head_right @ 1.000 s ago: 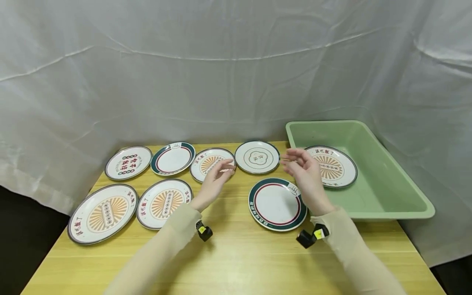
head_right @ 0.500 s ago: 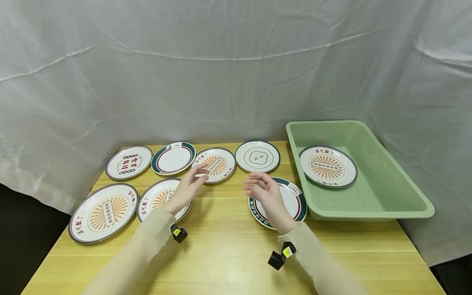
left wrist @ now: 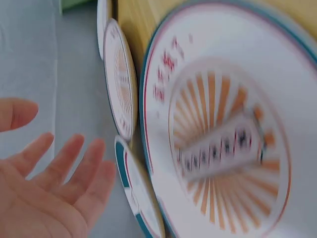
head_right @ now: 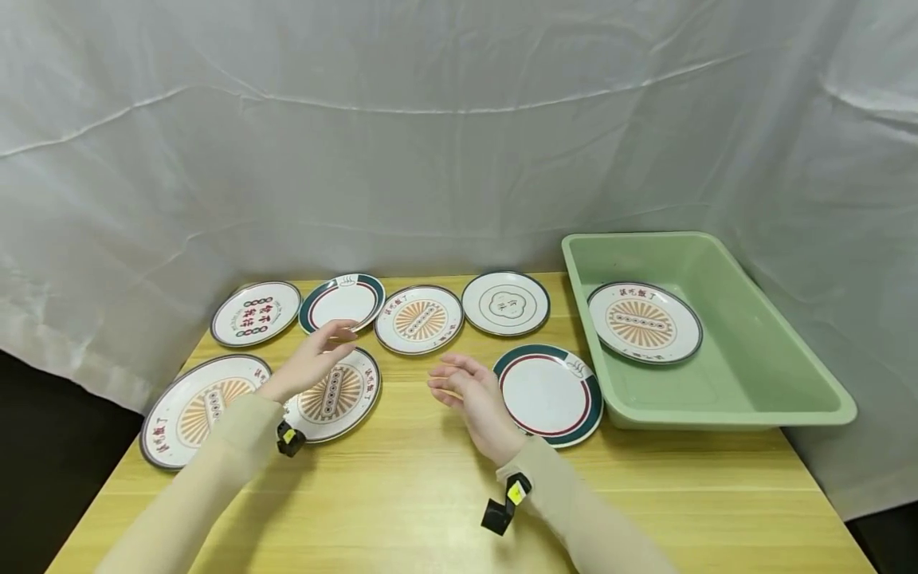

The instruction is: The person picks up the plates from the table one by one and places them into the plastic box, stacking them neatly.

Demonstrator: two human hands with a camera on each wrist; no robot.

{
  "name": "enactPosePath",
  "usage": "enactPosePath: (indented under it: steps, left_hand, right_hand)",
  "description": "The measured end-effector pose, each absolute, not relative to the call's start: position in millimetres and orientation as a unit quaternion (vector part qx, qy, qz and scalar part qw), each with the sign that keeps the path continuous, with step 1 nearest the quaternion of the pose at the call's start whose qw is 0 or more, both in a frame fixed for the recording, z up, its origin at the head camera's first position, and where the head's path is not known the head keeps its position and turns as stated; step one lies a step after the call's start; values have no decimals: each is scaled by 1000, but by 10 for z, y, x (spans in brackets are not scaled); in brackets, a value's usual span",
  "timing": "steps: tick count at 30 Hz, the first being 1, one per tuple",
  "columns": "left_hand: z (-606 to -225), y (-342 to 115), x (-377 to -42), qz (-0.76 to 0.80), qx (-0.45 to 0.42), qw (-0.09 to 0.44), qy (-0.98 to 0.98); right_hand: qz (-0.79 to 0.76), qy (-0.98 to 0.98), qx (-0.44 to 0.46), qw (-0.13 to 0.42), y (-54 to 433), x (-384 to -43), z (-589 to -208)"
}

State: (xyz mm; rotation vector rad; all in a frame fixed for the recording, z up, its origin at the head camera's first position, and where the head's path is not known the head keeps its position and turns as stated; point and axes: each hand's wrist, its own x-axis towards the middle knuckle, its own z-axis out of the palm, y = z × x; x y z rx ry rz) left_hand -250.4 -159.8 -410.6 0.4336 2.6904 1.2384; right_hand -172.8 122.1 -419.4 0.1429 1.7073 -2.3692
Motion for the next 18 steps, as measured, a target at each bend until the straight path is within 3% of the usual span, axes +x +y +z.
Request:
enactPosePath:
  steps: [10, 18]
  left_hand:
    - [-4040, -1980, -2658, 324, 170, 106, 925]
    - [-4029, -2187, -2706, 260, 122, 163, 944]
  right_hand:
    - [-809, 559, 48, 173, 989, -1709, -4357]
    - [-801, 560, 35, 210, 867, -1666, -4406]
